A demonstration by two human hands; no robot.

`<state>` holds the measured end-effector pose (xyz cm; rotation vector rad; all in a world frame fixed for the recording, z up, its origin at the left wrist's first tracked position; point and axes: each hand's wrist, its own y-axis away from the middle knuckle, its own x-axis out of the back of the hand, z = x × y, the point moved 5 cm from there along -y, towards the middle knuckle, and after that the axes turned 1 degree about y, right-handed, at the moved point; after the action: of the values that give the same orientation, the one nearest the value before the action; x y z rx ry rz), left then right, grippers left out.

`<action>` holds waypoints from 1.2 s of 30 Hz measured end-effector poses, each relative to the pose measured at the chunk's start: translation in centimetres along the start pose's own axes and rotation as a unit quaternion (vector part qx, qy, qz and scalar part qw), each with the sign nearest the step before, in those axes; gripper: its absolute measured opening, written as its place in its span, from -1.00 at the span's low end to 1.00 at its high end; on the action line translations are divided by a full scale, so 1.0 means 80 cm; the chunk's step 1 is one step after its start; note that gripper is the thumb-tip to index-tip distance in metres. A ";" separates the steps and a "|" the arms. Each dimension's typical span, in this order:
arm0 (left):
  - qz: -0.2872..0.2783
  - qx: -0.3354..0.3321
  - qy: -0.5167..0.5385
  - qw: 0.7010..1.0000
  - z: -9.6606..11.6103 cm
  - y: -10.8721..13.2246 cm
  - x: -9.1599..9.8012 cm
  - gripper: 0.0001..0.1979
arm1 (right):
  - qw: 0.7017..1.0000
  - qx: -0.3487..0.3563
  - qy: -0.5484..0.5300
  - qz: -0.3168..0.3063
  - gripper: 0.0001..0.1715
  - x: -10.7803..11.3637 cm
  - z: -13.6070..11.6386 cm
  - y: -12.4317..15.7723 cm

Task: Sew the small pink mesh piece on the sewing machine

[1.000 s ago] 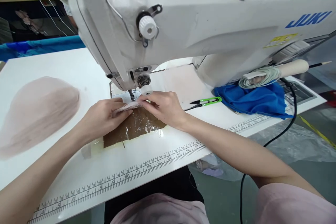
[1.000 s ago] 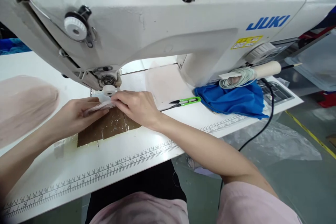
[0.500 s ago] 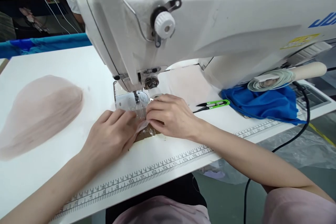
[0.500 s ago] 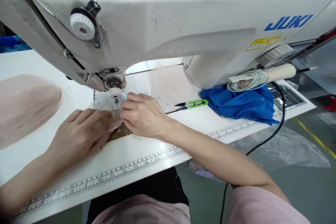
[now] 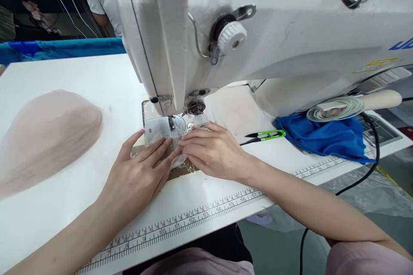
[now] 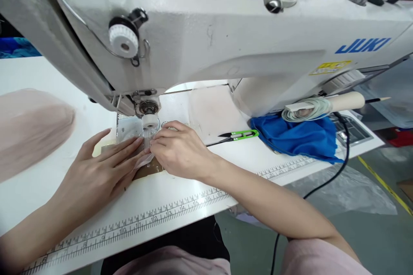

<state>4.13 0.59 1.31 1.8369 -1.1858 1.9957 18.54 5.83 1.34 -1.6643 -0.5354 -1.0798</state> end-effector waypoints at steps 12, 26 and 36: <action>0.002 0.004 -0.010 1.000 -0.023 -0.005 -0.013 -0.71 | 0.999 -0.036 0.003 0.002 -0.69 -0.013 0.014 -0.006; 0.016 0.002 -0.044 0.999 -0.012 -0.007 -0.007 -0.71 | 0.995 -0.022 0.094 0.034 -0.69 -0.014 0.012 -0.007; 0.017 0.001 -0.031 0.999 -0.008 -0.006 -0.004 -0.72 | 0.994 0.008 0.107 0.008 -0.62 -0.017 0.008 0.001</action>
<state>4.00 1.41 1.26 1.9036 -1.2408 1.9713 18.14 6.58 0.09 -1.5145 -0.3896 -1.2205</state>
